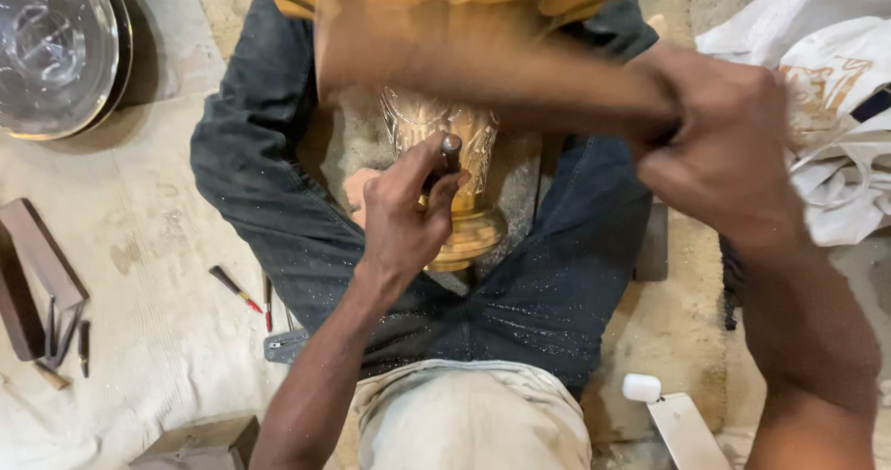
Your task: The person sits on the floor with a large brass vase between their legs and engraves a decorative pattern into its surface, holding a chisel against the metal and striking it with a wooden mallet. They reposition the chisel repeatedly to work the pattern around the vase body.
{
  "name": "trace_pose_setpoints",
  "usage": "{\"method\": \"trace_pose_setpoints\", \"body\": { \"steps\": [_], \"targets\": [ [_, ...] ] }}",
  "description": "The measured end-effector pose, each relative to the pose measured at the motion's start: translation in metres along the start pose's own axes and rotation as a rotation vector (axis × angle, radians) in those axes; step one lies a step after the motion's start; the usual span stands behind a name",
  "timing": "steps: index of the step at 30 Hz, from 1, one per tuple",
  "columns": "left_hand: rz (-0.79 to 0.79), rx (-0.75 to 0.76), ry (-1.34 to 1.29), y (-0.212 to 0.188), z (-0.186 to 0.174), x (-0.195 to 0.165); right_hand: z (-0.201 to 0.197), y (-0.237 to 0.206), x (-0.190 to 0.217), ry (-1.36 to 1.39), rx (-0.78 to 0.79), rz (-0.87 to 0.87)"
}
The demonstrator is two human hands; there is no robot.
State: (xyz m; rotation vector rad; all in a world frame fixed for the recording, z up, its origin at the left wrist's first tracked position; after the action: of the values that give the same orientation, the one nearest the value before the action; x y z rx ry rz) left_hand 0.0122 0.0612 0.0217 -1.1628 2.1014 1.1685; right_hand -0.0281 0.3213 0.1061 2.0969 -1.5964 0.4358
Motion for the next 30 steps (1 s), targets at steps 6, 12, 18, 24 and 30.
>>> {"method": "trace_pose_setpoints", "body": {
  "steps": [6,12,18,24,30],
  "targets": [
    [-0.034,0.025,-0.014,0.001,0.000,-0.002,0.008,-0.003,-0.002,-0.541,0.093,0.095],
    [-0.022,0.032,-0.011,-0.001,0.001,0.005,0.009,-0.004,0.008,-0.720,0.194,0.084],
    [-0.033,0.062,-0.013,-0.007,0.006,0.009,0.002,-0.008,0.002,0.336,0.102,0.193],
    [-0.002,0.027,-0.022,-0.006,-0.001,0.001,0.005,-0.012,-0.009,0.279,0.078,0.193],
    [-0.046,0.100,0.009,-0.002,-0.001,-0.001,0.003,-0.020,-0.003,-0.418,0.026,0.052]
  ]
}}
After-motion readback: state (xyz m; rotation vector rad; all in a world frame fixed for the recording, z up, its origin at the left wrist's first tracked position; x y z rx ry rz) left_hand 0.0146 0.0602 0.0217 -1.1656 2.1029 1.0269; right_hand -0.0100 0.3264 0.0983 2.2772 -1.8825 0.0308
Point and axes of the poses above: each hand's wrist, its own y-axis towards the middle knuckle, its own z-axis out of the palm, x = y × z, the point moved 3 cm from there along y, towards the middle knuckle, and after that the axes turned 13 degrees about z, right-handed, at the moved point
